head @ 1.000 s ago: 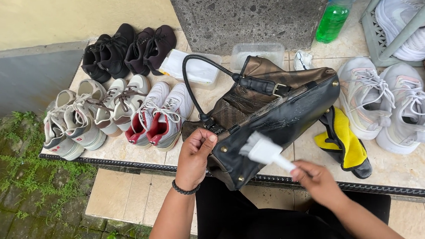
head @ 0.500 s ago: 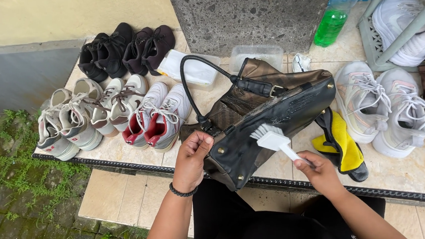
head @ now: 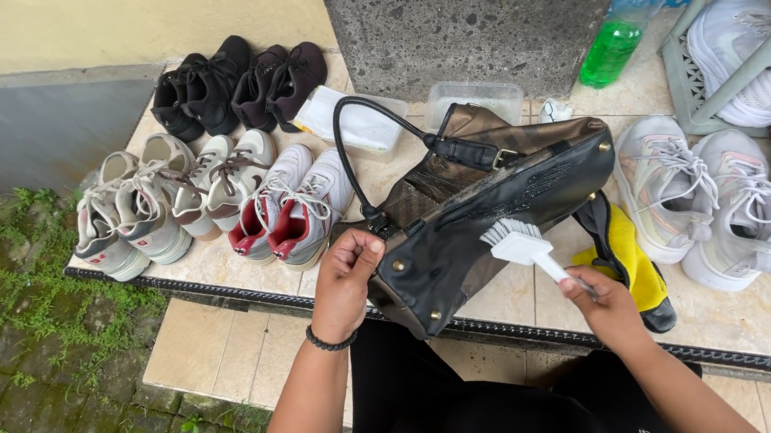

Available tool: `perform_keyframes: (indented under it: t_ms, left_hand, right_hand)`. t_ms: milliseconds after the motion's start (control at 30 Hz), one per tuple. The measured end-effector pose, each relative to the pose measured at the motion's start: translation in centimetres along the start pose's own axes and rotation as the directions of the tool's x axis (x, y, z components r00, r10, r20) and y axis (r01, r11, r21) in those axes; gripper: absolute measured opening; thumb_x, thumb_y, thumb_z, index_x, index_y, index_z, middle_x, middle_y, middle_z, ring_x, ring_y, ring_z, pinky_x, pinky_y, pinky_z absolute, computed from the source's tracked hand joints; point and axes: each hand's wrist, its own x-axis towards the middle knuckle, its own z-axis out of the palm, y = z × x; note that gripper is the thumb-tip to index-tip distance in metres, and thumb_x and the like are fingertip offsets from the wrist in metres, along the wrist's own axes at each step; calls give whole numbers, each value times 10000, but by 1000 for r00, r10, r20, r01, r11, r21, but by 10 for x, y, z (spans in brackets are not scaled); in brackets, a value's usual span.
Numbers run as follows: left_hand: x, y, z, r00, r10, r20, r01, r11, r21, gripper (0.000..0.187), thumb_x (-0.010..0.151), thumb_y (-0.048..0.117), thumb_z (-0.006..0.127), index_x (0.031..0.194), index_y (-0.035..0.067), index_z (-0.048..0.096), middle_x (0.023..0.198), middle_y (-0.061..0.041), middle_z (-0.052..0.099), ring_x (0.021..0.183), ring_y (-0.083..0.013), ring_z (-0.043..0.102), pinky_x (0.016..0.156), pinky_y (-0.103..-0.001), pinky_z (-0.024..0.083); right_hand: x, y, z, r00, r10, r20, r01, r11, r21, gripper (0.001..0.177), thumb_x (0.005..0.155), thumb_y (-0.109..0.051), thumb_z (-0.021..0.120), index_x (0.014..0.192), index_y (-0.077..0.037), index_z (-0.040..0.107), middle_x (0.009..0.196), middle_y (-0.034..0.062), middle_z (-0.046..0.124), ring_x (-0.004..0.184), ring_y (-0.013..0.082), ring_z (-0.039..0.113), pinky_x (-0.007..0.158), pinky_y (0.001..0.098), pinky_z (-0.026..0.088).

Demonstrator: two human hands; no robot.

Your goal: The person scrubs a brown and black plaid handbag with a white brush, applying cleaning solution to the surface. They then wipe the bag with a yellow cloth to remove residue.

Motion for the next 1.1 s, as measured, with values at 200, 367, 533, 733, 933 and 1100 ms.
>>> perform_keyframes:
  t_ms: [200, 367, 533, 733, 933, 1100]
  left_hand:
    - [-3, -8, 10, 989, -47, 141, 22, 985, 174, 149, 997, 208, 665, 880, 118, 649, 717, 66, 493, 680, -47, 406, 651, -221, 349]
    - [-9, -3, 1, 990, -27, 139, 4, 986, 169, 133, 998, 194, 664, 891, 117, 645, 721, 61, 500, 672, -47, 405, 639, -219, 345]
    - [-26, 5, 1, 976, -7, 217, -68, 940, 333, 198, 994, 278, 656, 869, 124, 644, 736, 46, 554, 692, -71, 491, 678, -250, 414]
    - [-45, -2, 10, 946, -17, 323, -127, 898, 420, 153, 971, 260, 678, 870, 145, 660, 814, 35, 691, 749, -105, 636, 737, -275, 516]
    - [-54, -5, 6, 880, 104, 462, -356, 789, 500, 152, 947, 271, 725, 873, 141, 697, 809, 22, 690, 735, -132, 638, 675, -280, 510]
    - [-63, -20, 2, 872, 97, 481, -386, 740, 551, 156, 940, 257, 758, 925, 112, 701, 863, -8, 695, 741, -158, 640, 673, -298, 523]
  right_hand:
    - [-28, -69, 28, 854, -310, 418, 350, 937, -19, 351, 912, -469, 626, 932, -162, 797, 795, -25, 744, 812, 147, 655, 830, 314, 440]
    - [10, -48, 1, 928, 268, 258, -178, 930, -323, 261, 943, -312, 660, 1136, -202, 796, 886, -18, 743, 811, 140, 642, 732, 274, 519]
    - [31, -39, -73, 943, -45, 331, 35, 999, 36, 199, 942, -187, 675, 919, -21, 782, 670, 32, 609, 632, 146, 522, 591, 269, 387]
    - [117, -179, -70, 989, 145, 25, -134, 954, -268, 228, 1088, -252, 541, 1212, -95, 651, 813, 82, 678, 677, 198, 558, 609, 337, 408]
    - [267, -151, -29, 996, 74, 52, -18, 725, -688, 375, 979, -227, 651, 1344, -304, 617, 1273, 167, 677, 1072, 383, 653, 887, 458, 468]
    - [301, -159, 18, 968, 241, 65, -55, 460, -886, 454, 964, -233, 584, 1399, -363, 609, 1379, 69, 634, 1185, 307, 646, 885, 416, 555]
